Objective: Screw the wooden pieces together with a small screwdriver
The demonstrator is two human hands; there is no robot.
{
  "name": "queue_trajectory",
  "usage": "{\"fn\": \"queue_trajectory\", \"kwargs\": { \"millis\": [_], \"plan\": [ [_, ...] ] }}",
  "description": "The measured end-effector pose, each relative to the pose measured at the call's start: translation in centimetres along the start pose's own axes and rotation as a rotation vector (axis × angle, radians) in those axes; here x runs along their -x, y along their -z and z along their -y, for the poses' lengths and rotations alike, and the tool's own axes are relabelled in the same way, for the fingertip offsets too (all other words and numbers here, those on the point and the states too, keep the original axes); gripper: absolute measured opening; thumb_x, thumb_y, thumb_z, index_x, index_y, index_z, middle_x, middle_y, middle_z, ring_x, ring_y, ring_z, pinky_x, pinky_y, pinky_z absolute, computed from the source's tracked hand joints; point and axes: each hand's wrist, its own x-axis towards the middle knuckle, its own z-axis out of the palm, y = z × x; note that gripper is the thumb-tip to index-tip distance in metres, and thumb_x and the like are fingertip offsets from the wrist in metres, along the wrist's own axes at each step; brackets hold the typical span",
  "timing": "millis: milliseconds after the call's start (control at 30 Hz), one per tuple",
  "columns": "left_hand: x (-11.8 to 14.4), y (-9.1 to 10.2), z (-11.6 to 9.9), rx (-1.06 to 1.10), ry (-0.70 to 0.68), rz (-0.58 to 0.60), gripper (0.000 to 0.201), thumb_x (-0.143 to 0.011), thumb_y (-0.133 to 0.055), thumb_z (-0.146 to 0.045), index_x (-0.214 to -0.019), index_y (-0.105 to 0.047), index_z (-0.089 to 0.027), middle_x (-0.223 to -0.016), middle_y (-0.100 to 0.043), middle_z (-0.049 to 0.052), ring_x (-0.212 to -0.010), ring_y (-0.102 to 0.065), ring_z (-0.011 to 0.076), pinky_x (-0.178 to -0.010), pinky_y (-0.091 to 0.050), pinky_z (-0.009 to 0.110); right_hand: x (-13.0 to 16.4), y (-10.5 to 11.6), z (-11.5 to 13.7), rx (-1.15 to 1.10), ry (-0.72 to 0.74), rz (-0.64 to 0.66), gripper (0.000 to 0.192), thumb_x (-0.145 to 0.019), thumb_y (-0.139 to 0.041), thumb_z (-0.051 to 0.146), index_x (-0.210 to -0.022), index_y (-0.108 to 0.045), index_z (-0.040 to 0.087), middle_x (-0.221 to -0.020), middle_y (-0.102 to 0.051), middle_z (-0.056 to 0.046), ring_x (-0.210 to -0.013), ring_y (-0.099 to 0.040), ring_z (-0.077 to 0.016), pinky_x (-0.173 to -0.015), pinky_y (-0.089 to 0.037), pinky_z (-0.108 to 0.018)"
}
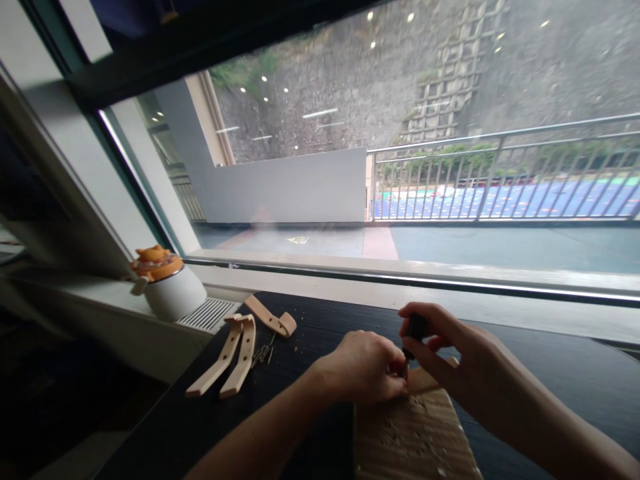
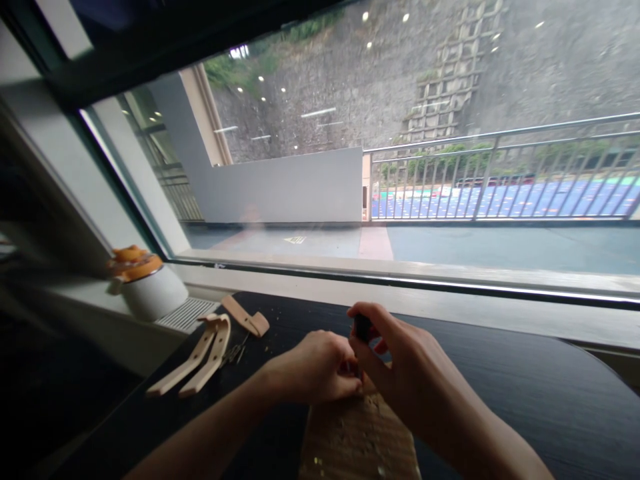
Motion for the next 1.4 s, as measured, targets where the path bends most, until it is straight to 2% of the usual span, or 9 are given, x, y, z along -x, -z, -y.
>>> {"fn": "queue_trajectory", "kwargs": {
  "millis": [233,433,567,733,933,1067,1300,1400],
  "plan": [
    [0.02,0.26,-0.23,0.015,0.026,0.007,0.024,-0.076,-0.060,-0.036,-0.060,-0.060,-0.019,-0.056,-0.056,-0.004,-0.054,-0.047,0.0093,-0.053,-0.027,0.023,-0.17,-0.13,-0.17,0.082,0.011,-0.035,0.017,-0.087,-0.056,0.033,-0.104,-0.054,0.028,-0.075,-0.066,0.004,-0.063,-0.065,-0.0138,-0.049,-0.046,-0.021],
    [0.09,0.24,-0.23,0.007,0.035,0.028,0.024,-0.078,-0.058,-0.039,-0.066,-0.064,-0.020,-0.061,-0.061,-0.003,-0.060,-0.054,0.0119,-0.055,-0.030,0.023,0.05,0.14,0.36,0.002,0.022,0.004,0.029,-0.088,-0.052,0.027,-0.116,-0.053,0.031,-0.092,-0.070,0.001,-0.063,-0.065,-0.0121,-0.052,-0.050,-0.021],
    [0.04,0.35,-0.17,-0.029,0.008,0.050,0.023,-0.079,-0.058,-0.037,-0.069,-0.067,-0.020,-0.066,-0.064,-0.002,-0.062,-0.056,0.0130,-0.056,-0.032,0.022,0.00,0.16,0.26,-0.018,0.020,0.013,0.024,-0.092,-0.048,0.033,-0.115,-0.055,0.029,-0.087,-0.071,-0.001,-0.061,-0.066,-0.0130,-0.055,-0.052,-0.023],
    [0.09,0.39,-0.29,-0.013,0.021,0.040,0.021,-0.078,-0.058,-0.036,-0.068,-0.068,-0.020,-0.065,-0.065,-0.002,-0.060,-0.055,0.0123,-0.056,-0.031,0.023,-0.12,0.00,-0.29,0.092,0.050,-0.046,0.021,-0.089,-0.054,0.033,-0.109,-0.055,0.027,-0.075,-0.068,0.001,-0.060,-0.065,-0.0151,-0.048,-0.047,-0.023],
    [0.15,0.35,-0.30,0.010,0.017,0.017,0.022,-0.077,-0.056,-0.035,-0.064,-0.064,-0.019,-0.058,-0.058,-0.003,-0.054,-0.048,0.0103,-0.052,-0.026,0.023,0.01,0.15,0.34,0.030,0.042,0.016,0.025,-0.089,-0.051,0.028,-0.114,-0.054,0.030,-0.084,-0.069,0.001,-0.060,-0.064,-0.0127,-0.053,-0.050,-0.023],
    [0.08,0.31,-0.20,-0.004,-0.007,0.013,0.024,-0.078,-0.057,-0.035,-0.062,-0.062,-0.018,-0.059,-0.058,-0.002,-0.055,-0.048,0.0102,-0.053,-0.027,0.023,-0.03,0.13,0.46,0.013,0.045,0.040,0.023,-0.091,-0.049,0.030,-0.113,-0.054,0.030,-0.082,-0.068,0.002,-0.061,-0.064,-0.0123,-0.052,-0.049,-0.022],
    [0.11,0.46,-0.37,-0.020,0.018,0.040,0.024,-0.079,-0.057,-0.038,-0.067,-0.068,-0.020,-0.062,-0.063,-0.002,-0.059,-0.053,0.0118,-0.054,-0.030,0.023,-0.18,0.00,-0.32,0.092,0.010,-0.007,0.020,-0.088,-0.055,0.034,-0.106,-0.056,0.027,-0.074,-0.068,0.001,-0.063,-0.066,-0.0157,-0.049,-0.047,-0.022],
    [0.14,0.58,-0.49,-0.029,0.036,0.050,0.025,-0.080,-0.057,-0.038,-0.068,-0.068,-0.020,-0.062,-0.064,-0.002,-0.059,-0.054,0.0119,-0.054,-0.030,0.022,-0.10,0.20,0.03,0.073,-0.003,-0.004,0.024,-0.087,-0.055,0.031,-0.111,-0.055,0.028,-0.080,-0.070,0.001,-0.061,-0.065,-0.0145,-0.050,-0.048,-0.023]
  ]
}}
